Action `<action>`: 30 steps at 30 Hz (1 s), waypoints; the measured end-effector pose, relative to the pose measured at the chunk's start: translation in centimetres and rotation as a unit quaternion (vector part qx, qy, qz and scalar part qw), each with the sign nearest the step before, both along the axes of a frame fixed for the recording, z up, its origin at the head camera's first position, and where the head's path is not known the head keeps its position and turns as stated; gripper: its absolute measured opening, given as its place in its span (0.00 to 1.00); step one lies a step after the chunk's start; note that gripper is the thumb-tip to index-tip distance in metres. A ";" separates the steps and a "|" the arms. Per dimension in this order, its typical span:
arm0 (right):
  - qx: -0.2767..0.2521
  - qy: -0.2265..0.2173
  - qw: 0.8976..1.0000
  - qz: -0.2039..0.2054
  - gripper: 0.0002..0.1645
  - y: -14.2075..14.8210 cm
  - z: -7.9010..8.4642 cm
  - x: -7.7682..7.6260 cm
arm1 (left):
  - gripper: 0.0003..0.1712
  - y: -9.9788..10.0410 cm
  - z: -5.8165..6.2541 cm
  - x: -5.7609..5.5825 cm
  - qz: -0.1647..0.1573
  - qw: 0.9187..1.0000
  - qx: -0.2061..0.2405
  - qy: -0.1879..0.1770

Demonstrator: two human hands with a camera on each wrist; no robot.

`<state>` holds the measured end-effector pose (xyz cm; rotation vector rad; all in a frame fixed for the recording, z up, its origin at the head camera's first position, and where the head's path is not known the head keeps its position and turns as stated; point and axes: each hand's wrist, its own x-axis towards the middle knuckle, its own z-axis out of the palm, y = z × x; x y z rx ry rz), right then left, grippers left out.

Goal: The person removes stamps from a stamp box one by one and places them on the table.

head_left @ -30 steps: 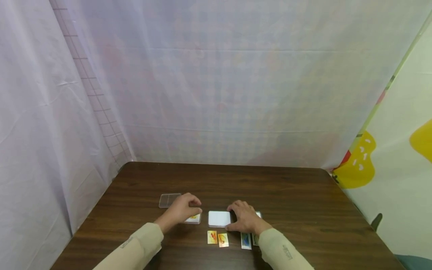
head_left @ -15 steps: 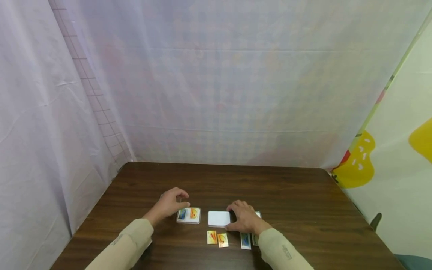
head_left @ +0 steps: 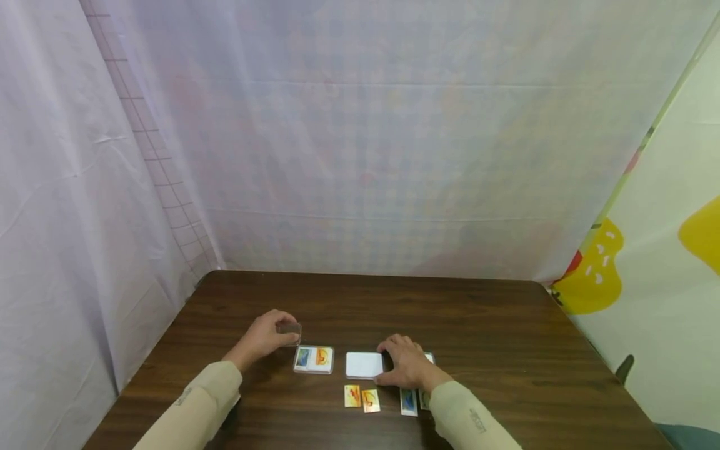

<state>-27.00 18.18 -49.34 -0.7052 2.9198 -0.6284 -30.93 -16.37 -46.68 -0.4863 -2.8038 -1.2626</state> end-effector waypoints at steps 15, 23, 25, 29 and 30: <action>0.005 -0.006 1.000 -0.003 0.35 -0.1 0.0 0.0 | 0.27 -3.6 -0.7 -0.8 -0.010 0.999 -0.043 0.013; 0.002 -0.007 1.000 -0.001 0.35 0.0 0.0 0.0 | 0.30 -4.1 -1.2 -1.2 -0.007 0.998 -0.063 0.002; 0.001 -0.005 1.000 0.000 0.35 0.0 0.0 0.0 | 0.31 -4.2 -1.3 -1.3 -0.009 0.998 -0.064 0.000; -0.001 0.000 1.000 0.002 0.35 0.1 0.0 0.0 | 0.33 -4.2 -1.6 -1.5 -0.011 0.997 -0.072 -0.003; -0.001 0.001 1.000 0.002 0.35 0.1 0.0 0.0 | 0.33 -4.2 -1.6 -1.6 -0.011 0.997 -0.075 -0.005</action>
